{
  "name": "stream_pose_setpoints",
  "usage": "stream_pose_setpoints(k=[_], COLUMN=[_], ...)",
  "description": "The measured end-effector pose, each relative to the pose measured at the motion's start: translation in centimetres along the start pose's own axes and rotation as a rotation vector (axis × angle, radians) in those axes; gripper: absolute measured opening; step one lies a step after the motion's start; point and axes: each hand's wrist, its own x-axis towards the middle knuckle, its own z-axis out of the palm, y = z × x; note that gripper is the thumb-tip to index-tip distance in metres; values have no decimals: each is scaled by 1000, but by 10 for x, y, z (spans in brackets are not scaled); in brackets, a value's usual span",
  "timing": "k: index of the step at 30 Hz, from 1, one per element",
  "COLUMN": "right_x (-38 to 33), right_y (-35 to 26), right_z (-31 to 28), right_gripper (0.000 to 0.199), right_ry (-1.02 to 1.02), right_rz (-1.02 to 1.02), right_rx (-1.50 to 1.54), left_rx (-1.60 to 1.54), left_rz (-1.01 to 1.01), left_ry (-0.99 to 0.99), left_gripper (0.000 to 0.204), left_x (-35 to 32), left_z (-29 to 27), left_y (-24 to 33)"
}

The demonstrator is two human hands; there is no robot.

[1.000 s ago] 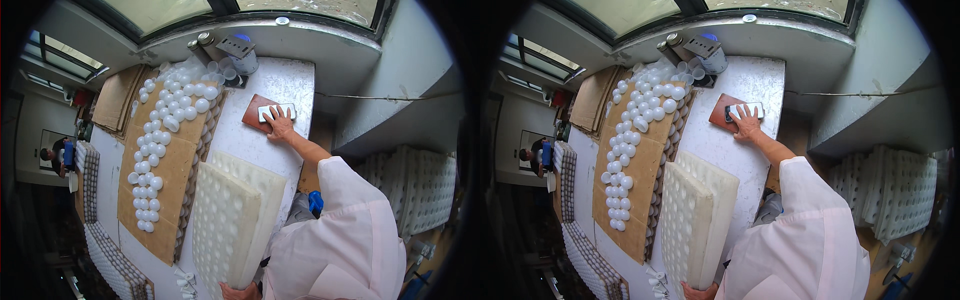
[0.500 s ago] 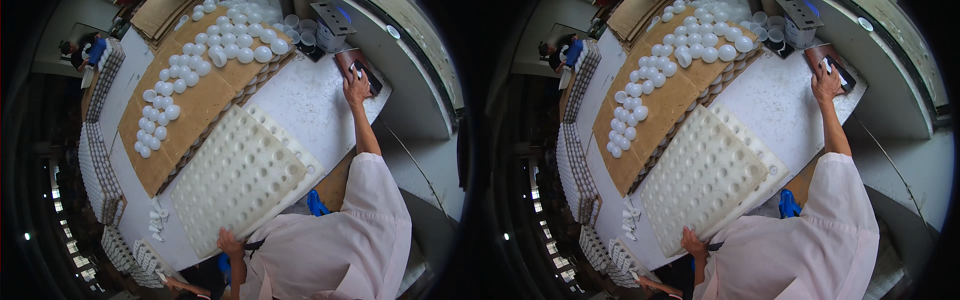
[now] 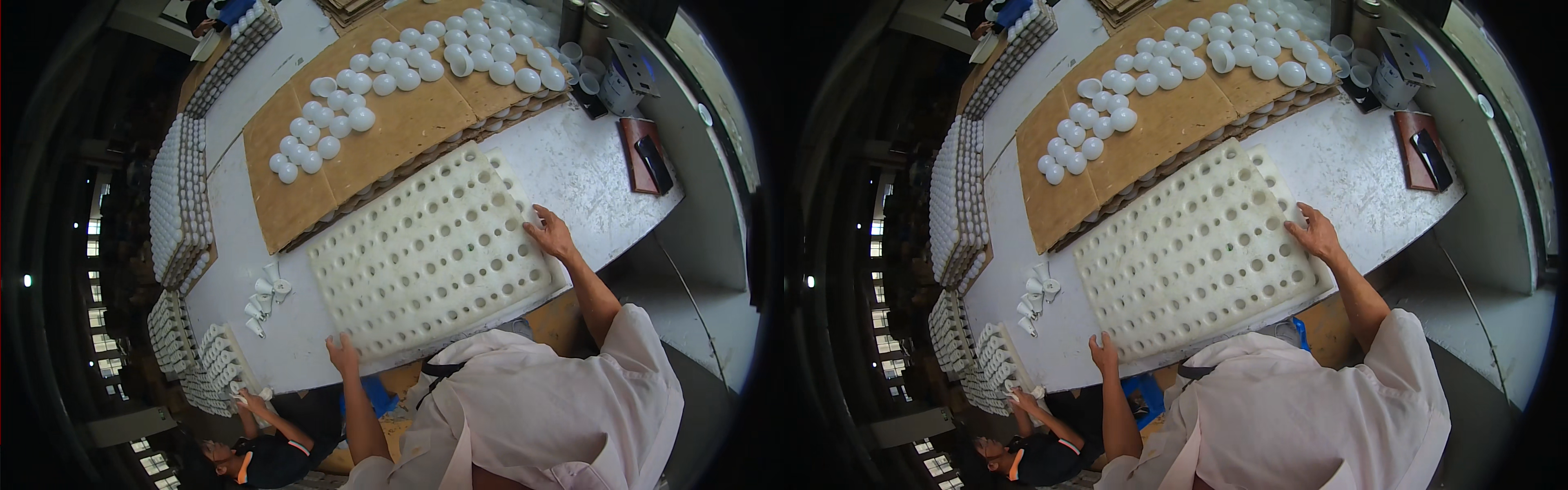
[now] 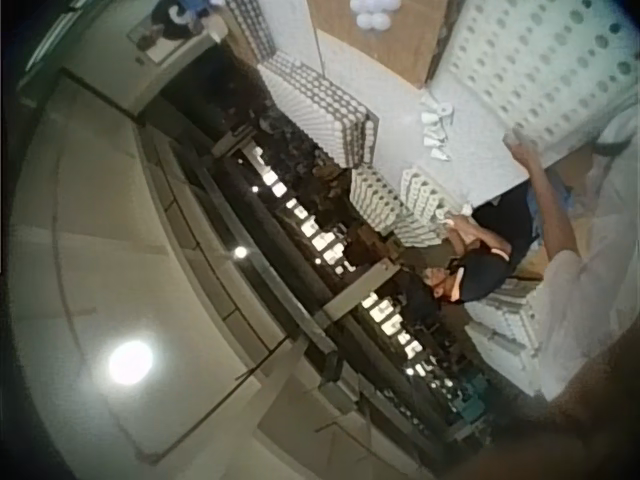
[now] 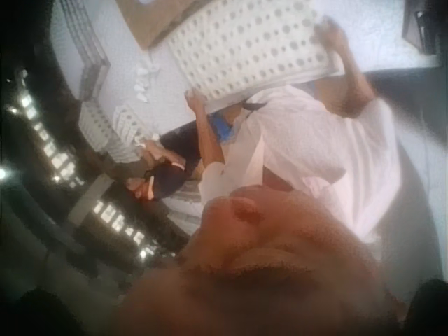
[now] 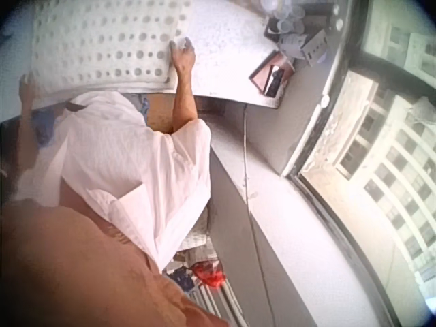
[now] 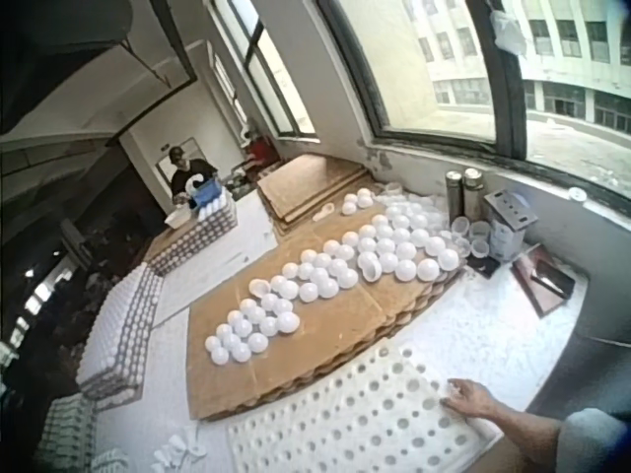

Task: The person assembles light bulbs by fitting dome caps onto bulb bases by hand, then stacks the loaded foam tray on the floor. The person then places an empty foam tray on the table, removes a cardboard separator, and assembles more bulb caps onto bulb bases.

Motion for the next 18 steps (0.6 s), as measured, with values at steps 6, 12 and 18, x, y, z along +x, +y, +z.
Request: stream_pose_setpoints(k=[6, 12, 18], right_x=[-20, -9, -18], right_y=[-17, 5, 11], right_z=[19, 26, 18], right_gripper=[68, 53, 45], right_ry=[90, 193, 280], right_rz=[35, 44, 131], right_rx=[-74, -29, 128], left_rx=[-373, -254, -203], left_rz=[-271, -74, 70], left_ry=[-398, -464, -515], left_gripper=[50, 44, 45], left_x=[30, 9, -1], left_z=[12, 16, 6], left_y=[-22, -13, -6])
